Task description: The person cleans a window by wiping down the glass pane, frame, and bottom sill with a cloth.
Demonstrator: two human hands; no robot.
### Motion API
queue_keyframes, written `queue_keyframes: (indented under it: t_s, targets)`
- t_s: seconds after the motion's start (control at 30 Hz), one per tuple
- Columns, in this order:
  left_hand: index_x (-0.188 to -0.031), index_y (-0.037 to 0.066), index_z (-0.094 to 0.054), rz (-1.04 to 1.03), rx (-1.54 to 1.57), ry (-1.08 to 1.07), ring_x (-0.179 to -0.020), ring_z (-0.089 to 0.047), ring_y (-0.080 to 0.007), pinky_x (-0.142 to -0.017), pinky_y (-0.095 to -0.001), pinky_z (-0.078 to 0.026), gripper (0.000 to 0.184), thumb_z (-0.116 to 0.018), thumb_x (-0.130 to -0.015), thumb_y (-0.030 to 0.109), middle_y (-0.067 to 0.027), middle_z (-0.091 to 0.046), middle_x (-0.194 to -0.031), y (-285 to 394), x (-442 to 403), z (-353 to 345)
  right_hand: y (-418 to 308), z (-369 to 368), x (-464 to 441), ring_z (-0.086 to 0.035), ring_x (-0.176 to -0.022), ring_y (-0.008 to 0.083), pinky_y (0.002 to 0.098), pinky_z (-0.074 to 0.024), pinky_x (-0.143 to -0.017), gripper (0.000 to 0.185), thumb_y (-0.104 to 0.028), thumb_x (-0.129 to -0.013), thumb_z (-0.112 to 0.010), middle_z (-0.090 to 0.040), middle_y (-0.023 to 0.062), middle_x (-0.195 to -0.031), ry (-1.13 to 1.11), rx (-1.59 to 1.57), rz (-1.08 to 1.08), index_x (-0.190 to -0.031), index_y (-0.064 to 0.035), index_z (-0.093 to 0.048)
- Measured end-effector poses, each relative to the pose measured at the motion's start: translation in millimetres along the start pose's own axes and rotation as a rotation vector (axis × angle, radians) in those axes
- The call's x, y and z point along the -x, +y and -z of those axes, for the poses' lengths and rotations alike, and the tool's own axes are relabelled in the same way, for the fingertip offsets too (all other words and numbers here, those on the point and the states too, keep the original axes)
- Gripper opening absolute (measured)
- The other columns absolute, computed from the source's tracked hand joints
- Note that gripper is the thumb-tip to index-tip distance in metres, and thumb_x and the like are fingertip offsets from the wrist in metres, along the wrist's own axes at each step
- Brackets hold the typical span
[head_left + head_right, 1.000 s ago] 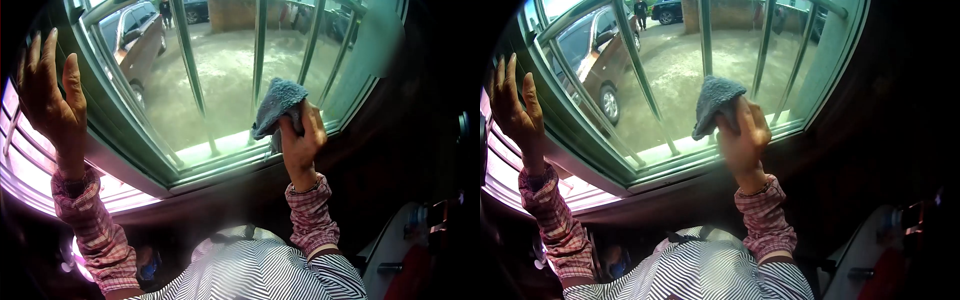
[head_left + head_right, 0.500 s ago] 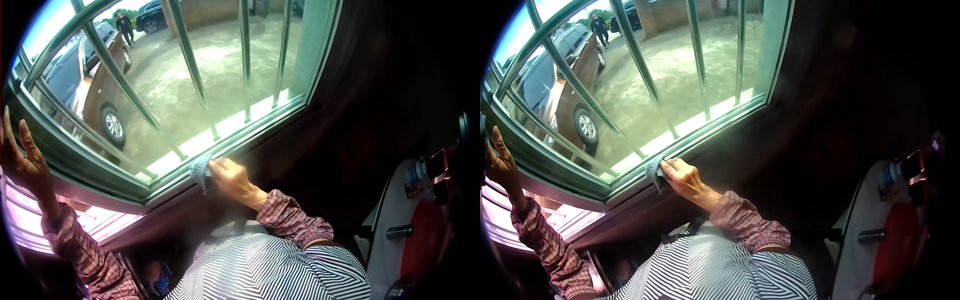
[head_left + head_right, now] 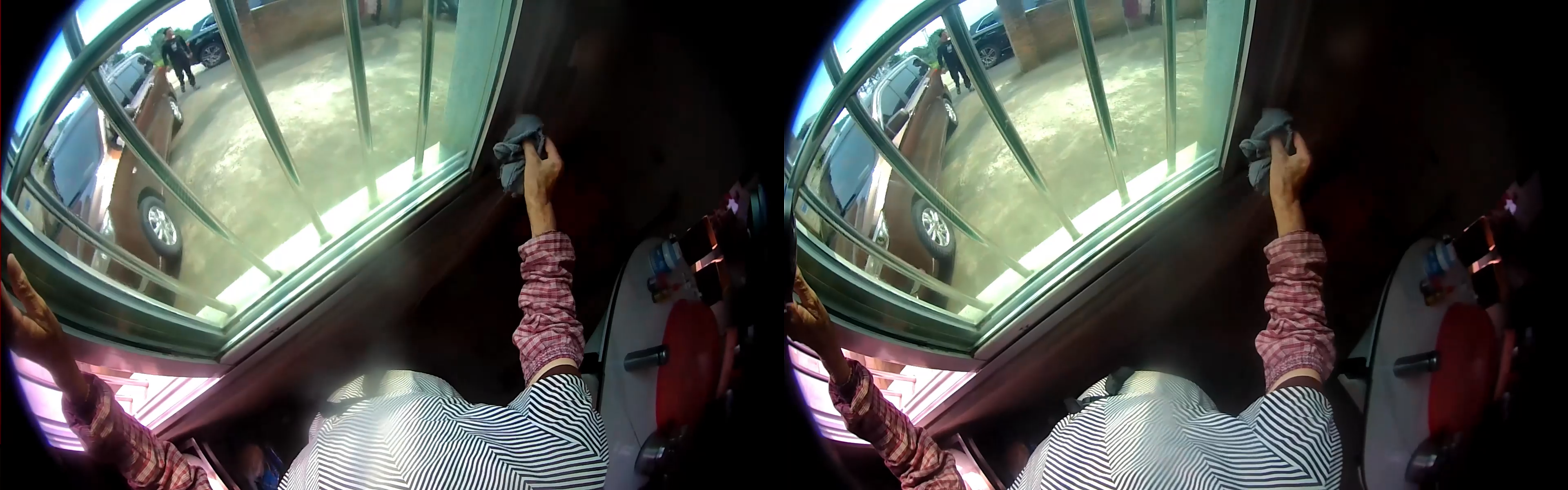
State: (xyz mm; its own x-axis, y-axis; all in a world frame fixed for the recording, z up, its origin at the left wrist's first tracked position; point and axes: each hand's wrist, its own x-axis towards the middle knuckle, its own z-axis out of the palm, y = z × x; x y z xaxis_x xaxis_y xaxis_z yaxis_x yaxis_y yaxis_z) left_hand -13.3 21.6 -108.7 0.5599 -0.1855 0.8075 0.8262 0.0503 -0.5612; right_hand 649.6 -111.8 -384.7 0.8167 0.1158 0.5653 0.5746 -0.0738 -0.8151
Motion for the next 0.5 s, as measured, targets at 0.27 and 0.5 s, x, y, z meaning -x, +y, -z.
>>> queue_keyframes:
  t_s: [0.27,0.5]
  targets:
    - [-0.131,0.002,-0.059,-0.029,0.051,0.056,-0.129,-0.052,-0.0416,-0.108,-0.0559,-0.043,0.044,-0.045,-0.106,0.035,-0.0246,-0.053,-0.142,-5,-6,-6,-64,-31,-50,-0.069,-0.091,0.0309,0.0354,-0.0515,-0.084,0.041,-0.027,-0.091,-0.072,-0.072,0.0217,-0.104,-0.015,0.070,0.293,-0.120,0.0016,-0.066]
    - [-0.133,0.000,-0.057,0.563,-0.008,-0.401,-0.131,-0.049,-0.0431,-0.107,-0.0560,-0.043,0.044,-0.041,-0.107,0.032,-0.0268,-0.047,-0.145,36,-53,29,17,-56,93,-0.065,-0.084,0.0419,0.0427,-0.0515,-0.076,0.025,-0.016,-0.085,-0.073,-0.069,0.0266,-0.094,-0.196,0.057,-0.005,-0.100,0.0032,-0.068]
